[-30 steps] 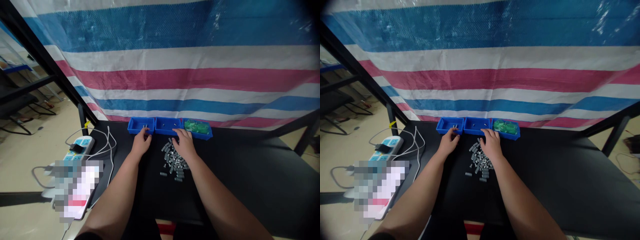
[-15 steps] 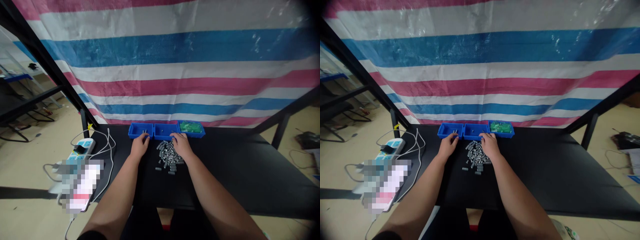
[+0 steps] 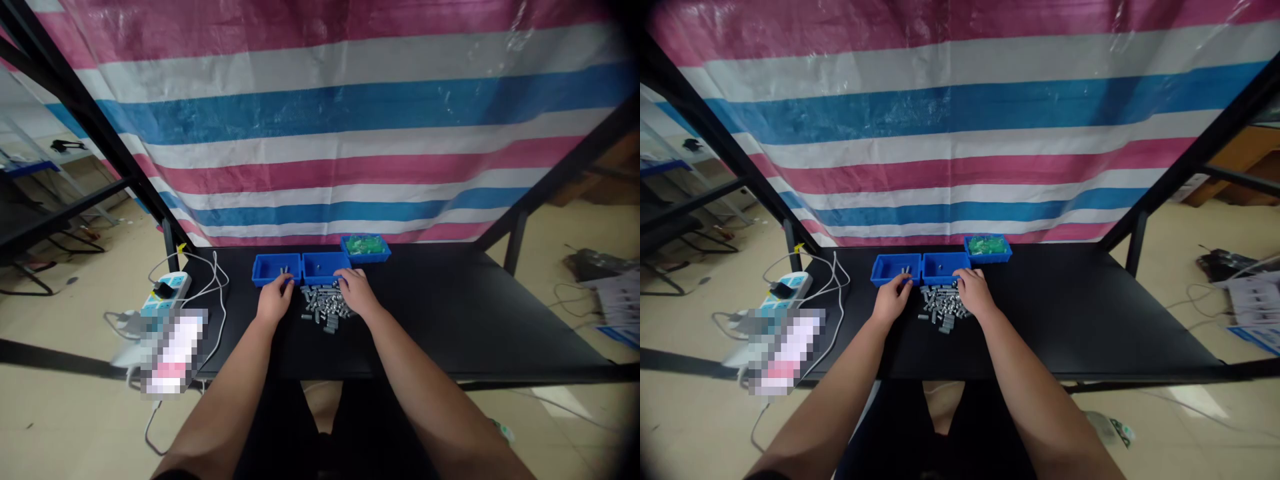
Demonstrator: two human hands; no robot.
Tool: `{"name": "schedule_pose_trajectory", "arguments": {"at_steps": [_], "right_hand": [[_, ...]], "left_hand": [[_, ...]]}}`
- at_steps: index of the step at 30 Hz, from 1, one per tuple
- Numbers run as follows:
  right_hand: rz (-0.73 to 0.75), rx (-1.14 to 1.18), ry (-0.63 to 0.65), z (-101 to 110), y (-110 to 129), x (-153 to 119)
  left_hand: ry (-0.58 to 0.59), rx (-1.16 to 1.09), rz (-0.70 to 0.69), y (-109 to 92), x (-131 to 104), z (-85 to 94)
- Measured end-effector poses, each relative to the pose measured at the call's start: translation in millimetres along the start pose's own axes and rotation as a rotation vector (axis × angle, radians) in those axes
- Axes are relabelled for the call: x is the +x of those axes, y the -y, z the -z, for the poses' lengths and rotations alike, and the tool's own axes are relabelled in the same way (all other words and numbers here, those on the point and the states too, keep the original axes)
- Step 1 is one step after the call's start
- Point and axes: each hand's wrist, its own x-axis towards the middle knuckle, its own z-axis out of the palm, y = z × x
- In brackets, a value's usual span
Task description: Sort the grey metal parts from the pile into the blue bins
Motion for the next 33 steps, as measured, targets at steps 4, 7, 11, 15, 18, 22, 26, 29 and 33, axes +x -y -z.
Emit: {"name": "schedule_pose_trajectory", "arguments": {"at_steps": [4,7,11,15,18,22,26,29,33], "right_hand": [[0.001,0.005,-0.017,3,6,-15],[-0.009,-0.003,-0.036,5,13,-27],[-0.013,-0.012,-0.075,7,22,-40],[-0.001,-0.01,-0.109,5,23,-47],[-0.009,-0.028,-0.124,3,22,-47],[-0.042,-0.069,-0.113,3,22,-47],[-0.065,-0.079,-0.093,5,23,-48],[-0.066,-0.068,-0.112,8,23,-50],[-0.108,-0.091,-0.268,11,27,-55]], "left_hand": [[-0.006,-0.005,-0.017,-3,-14,1.0],[0.004,-0.012,-0.025,-5,-24,2.2],[-0.004,0.002,-0.035,-6,-31,3.6],[-0.02,0.023,-0.03,-8,-35,4.6],[-0.019,0.034,-0.036,-9,-39,5.4],[-0.008,0.033,-0.048,-11,-46,6.3],[0.011,0.028,-0.061,-10,-50,6.5],[0.022,0.016,-0.081,-10,-50,6.8],[0.024,-0.016,-0.079,-10,-51,8.0]]}}
